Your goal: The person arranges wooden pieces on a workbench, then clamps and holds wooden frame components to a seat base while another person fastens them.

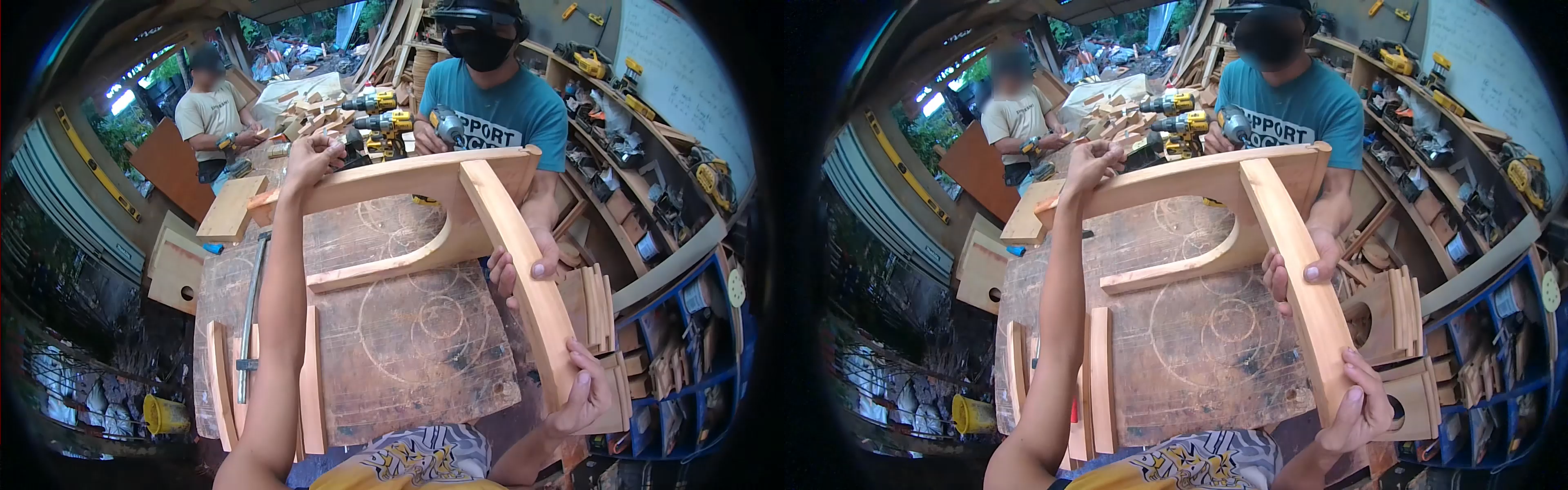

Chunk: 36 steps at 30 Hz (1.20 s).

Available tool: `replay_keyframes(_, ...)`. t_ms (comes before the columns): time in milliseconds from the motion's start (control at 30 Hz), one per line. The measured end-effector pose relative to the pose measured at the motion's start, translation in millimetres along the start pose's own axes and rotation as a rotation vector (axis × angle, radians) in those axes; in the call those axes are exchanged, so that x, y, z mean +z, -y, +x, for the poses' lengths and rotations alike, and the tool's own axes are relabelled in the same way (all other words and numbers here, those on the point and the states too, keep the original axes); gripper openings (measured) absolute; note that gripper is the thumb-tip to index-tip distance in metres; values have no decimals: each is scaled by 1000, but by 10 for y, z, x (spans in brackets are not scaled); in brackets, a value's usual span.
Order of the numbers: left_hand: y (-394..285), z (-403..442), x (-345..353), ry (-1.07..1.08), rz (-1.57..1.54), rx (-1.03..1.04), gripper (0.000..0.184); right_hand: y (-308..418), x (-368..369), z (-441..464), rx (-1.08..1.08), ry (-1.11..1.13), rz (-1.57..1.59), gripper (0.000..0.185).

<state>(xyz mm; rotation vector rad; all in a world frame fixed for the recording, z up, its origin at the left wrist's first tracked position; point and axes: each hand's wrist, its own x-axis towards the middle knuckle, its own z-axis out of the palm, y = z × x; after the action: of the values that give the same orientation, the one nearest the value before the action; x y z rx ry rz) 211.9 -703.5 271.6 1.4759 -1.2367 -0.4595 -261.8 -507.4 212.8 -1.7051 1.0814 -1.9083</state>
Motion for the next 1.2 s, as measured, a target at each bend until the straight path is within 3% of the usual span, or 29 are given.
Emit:
replay_keyframes(100,24,20,-49,52,-76,-51,16,-31,11,-12,58,-22,22,28)
replay_keyframes(167,54,27,-53,-38,-140,-19,18,34,46,-8,52,13,-29,27)
replay_keyframes(300,96,77,-52,-11,-75,-44,21,-27,100,-29,40,3,-44,26)
replay_keyframes(500,215,327,-56,189,-56,-173,24,80,216,14,-89,-9,-53,27)
replay_keyframes(600,241,413,117,122,769,23,30,143,329,155,-39,-65,-56,27)
replay_keyframes(833,257,552,149,144,785,2,33,193,438,312,-24,-61,-36,29)
replay_keyframes(967,113,409,131,90,592,97,27,118,440,277,-44,-74,-29,33)
replay_keyframes(1167,102,395,30,-7,479,-12,26,141,439,276,-24,-54,-41,35)
replay_keyframes(1200,120,396,15,14,308,-32,25,134,429,276,-38,-48,-47,35)
